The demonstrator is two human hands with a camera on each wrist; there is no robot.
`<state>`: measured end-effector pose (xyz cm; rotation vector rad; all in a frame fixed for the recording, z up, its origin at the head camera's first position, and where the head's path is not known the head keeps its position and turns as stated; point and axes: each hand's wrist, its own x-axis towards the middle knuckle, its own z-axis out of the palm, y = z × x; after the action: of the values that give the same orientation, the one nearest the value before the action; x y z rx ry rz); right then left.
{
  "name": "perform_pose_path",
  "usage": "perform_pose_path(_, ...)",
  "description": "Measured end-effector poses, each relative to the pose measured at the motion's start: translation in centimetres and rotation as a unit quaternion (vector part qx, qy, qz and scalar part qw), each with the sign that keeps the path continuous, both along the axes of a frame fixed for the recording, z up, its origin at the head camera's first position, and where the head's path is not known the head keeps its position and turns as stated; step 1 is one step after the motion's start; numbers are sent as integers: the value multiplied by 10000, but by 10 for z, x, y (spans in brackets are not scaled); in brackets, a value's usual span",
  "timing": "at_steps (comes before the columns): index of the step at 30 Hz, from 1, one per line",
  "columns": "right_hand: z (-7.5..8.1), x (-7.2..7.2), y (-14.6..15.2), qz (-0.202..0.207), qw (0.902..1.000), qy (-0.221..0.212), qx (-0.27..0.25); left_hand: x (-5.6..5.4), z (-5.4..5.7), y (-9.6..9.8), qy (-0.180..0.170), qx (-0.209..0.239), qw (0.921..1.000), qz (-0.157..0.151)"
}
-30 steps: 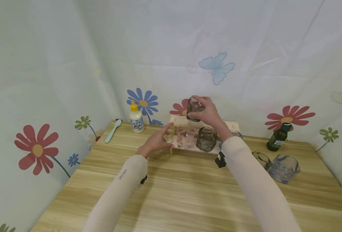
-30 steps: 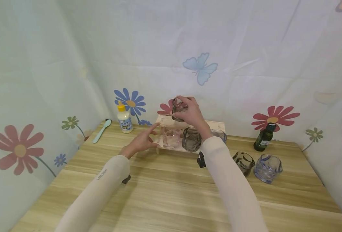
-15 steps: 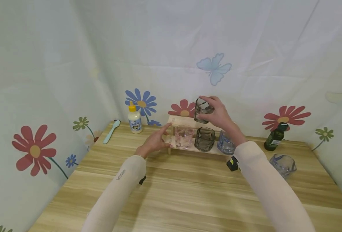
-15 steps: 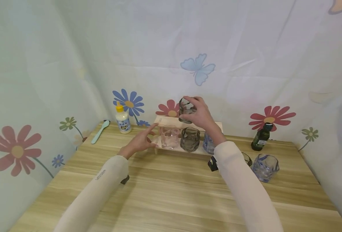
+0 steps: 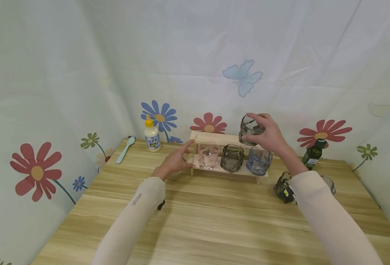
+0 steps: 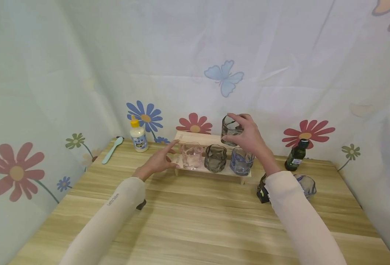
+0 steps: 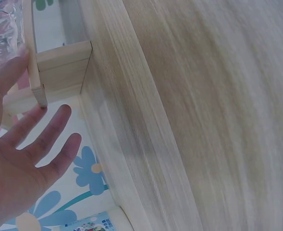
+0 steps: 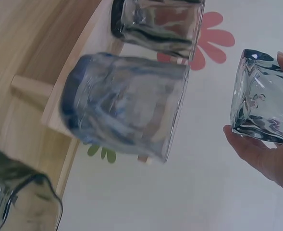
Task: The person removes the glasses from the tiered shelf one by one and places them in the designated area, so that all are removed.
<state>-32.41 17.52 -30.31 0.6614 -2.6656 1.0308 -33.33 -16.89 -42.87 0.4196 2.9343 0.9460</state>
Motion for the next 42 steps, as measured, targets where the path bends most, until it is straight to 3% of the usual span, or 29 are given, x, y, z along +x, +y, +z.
perform_pose_path(11, 1, 23, 47, -310, 9994, 125, 22, 1, -1, 1, 12, 4, 10000, 30)
perform_pose_path(24, -15, 39, 103, -997, 9949, 123, -88, 1, -2, 1, -54, -28, 9999, 91)
perform_pose_path(42, -27, 64, 157, -1765, 9833, -333, -283, -1, 1, 1, -74, -68, 9999, 85)
